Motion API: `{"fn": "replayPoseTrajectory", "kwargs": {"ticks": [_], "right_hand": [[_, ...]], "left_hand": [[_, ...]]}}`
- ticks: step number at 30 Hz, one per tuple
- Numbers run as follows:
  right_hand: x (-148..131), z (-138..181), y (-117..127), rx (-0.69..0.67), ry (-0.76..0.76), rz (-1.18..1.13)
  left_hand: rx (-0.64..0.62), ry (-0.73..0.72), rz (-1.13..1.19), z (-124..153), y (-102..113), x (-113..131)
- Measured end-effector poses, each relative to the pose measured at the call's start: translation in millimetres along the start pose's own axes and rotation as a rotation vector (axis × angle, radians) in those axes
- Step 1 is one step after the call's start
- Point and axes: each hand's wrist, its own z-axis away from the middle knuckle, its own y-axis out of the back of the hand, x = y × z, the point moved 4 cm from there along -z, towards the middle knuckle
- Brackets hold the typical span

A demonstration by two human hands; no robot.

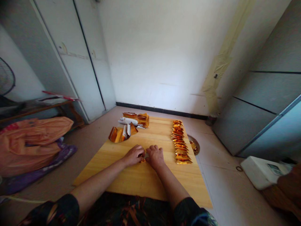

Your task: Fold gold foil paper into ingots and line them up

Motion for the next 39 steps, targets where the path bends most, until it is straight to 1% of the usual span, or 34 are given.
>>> {"fn": "replayPoseTrajectory", "kwargs": {"ticks": [2,6,10,14,17,20,24,26,28,31,35,39], "right_hand": [[2,2,-5,0.035,-0.034,-0.013],[1,12,-21,0.094,-0.087,-0.075],[-11,25,-28,0.167,-0.06,-0.092],[-26,32,-27,0.211,0.026,-0.086],[-32,33,-29,0.212,0.083,-0.053],[-30,34,-28,0.218,0.088,-0.008],[-19,34,-18,0.164,0.097,0.05],[-12,32,-12,0.129,0.108,0.078],[-7,29,-7,0.085,0.139,0.101],[-1,22,-6,0.037,0.16,0.125],[-3,16,-12,-0.006,0.18,0.132],[-14,15,-17,-0.049,0.191,0.143]], "left_hand": [[-0.028,-0.027,0.003,-2,0,2],[-0.064,-0.057,-0.015,-5,3,4],[-0.081,-0.088,-0.016,-6,7,8],[-0.104,-0.094,-0.005,-8,9,12],[-0.114,-0.064,-0.035,-8,11,14],[-0.11,0.027,-0.104,-7,12,18],[-0.084,0.22,-0.223,-2,10,21],[-0.075,0.274,-0.247,1,7,20],[-0.089,0.281,-0.222,2,5,18],[-0.086,0.256,-0.109,3,3,10],[0.005,0.23,0.017,4,3,2],[0.052,0.275,0.036,7,-1,-2]]}}
